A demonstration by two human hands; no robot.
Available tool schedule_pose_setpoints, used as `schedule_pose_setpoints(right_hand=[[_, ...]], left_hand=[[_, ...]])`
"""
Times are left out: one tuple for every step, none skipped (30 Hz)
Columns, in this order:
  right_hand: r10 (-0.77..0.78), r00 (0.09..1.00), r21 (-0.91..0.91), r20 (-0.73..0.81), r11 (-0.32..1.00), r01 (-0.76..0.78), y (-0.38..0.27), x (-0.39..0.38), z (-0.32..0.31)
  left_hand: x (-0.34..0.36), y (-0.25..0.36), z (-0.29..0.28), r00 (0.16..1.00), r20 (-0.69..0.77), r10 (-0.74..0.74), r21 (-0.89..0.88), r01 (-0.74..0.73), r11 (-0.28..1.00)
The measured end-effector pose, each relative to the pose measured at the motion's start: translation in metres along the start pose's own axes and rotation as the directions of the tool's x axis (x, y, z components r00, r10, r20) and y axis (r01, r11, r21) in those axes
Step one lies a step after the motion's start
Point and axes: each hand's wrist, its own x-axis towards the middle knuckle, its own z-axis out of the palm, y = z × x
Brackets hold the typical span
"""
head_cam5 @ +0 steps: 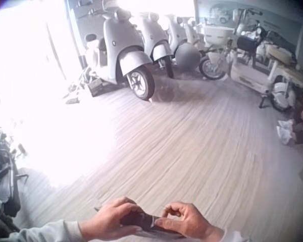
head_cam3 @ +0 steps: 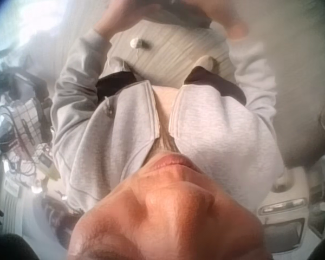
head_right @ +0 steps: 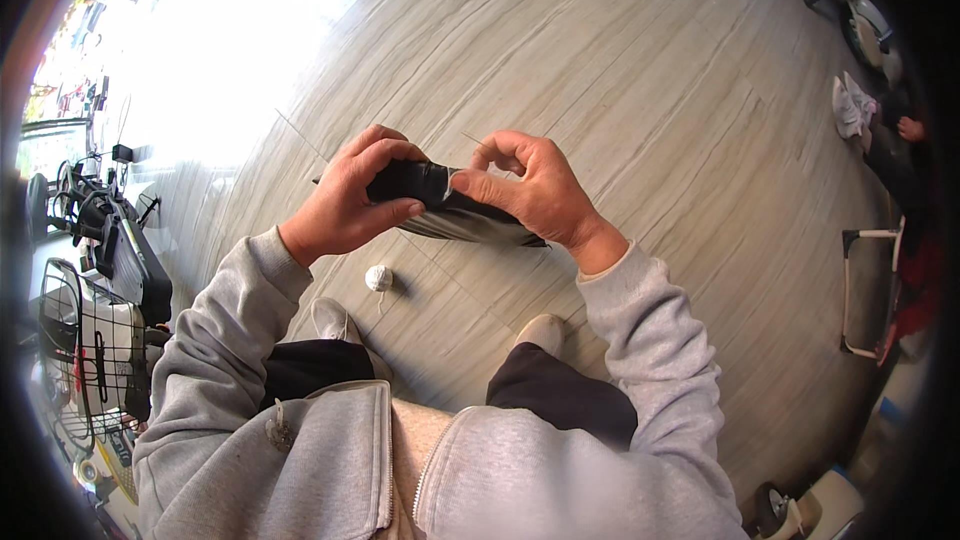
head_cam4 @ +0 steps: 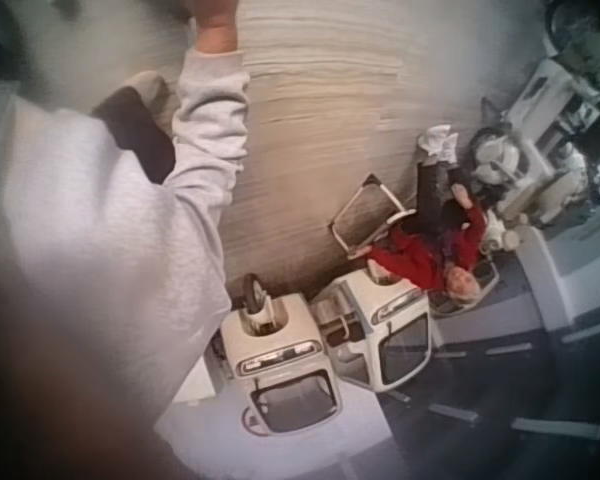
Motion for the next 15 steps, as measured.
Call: schedule_pose_setpoints(right_hand=[[0.009,1.000,-0.064,0.003,0.998,-0.009,-0.003,0.000,0.002],[0.060,0.998,-0.010,-0.013,0.998,-0.060,-0.005,0.000,0.006],[0.073,0.997,0.022,-0.007,0.997,-0.073,-0.006,0.001,0.008],[0.093,0.996,0.048,-0.004,0.995,-0.093,-0.006,0.001,0.009],[0.121,0.993,0.066,-0.005,0.991,-0.120,-0.006,0.001,0.010],[0.125,0.992,0.124,0.009,0.984,-0.125,-0.005,0.001,0.011],[0.137,0.990,0.172,0.018,0.975,-0.138,-0.004,0.001,0.012],[0.126,0.991,0.232,0.037,0.964,-0.132,-0.002,0.001,0.013],[0.132,0.991,0.261,0.035,0.956,-0.137,0.000,0.002,0.013],[0.117,0.992,0.301,0.042,0.946,-0.124,0.002,0.003,0.013],[0.110,0.993,0.337,0.043,0.934,-0.118,0.005,0.004,0.014],[0.098,0.994,0.375,0.048,0.920,-0.109,0.008,0.004,0.015],[0.095,0.994,0.409,0.047,0.906,-0.106,0.012,0.005,0.015],[0.091,0.995,0.442,0.045,0.891,-0.102,0.014,0.005,0.015],[0.092,0.995,0.456,0.042,0.884,-0.101,0.017,0.005,0.015]], left_hand=[[0.001,0.001,0.000,1.000,-0.001,0.001,-0.005,-0.001,1.000],[0.001,0.002,0.000,1.000,-0.002,0.001,-0.010,-0.001,1.000],[0.002,0.002,0.000,1.000,-0.001,-0.002,-0.010,0.002,1.000],[0.002,0.002,0.001,1.000,0.000,-0.006,-0.011,0.006,1.000],[0.002,0.002,0.001,1.000,-0.002,-0.005,-0.012,0.005,1.000],[0.002,0.002,0.002,1.000,0.001,-0.009,-0.013,0.009,1.000],[0.002,0.001,0.002,1.000,0.000,-0.008,-0.016,0.008,1.000],[0.002,0.001,0.002,1.000,-0.007,0.001,-0.019,-0.001,1.000],[0.002,0.000,0.003,1.000,-0.021,-0.005,-0.023,0.005,1.000],[0.003,-0.001,0.004,0.999,-0.042,-0.003,-0.029,0.002,1.000],[0.003,-0.001,0.005,0.998,-0.060,-0.004,-0.035,0.002,0.999],[0.003,-0.002,0.006,0.998,-0.068,-0.004,-0.037,0.002,0.999],[0.003,-0.003,0.006,0.997,-0.071,-0.007,-0.039,0.004,0.999],[0.003,-0.004,0.006,0.997,-0.075,-0.008,-0.041,0.005,0.999],[0.003,-0.004,0.006,0.997,-0.078,-0.016,-0.045,0.013,0.999]])
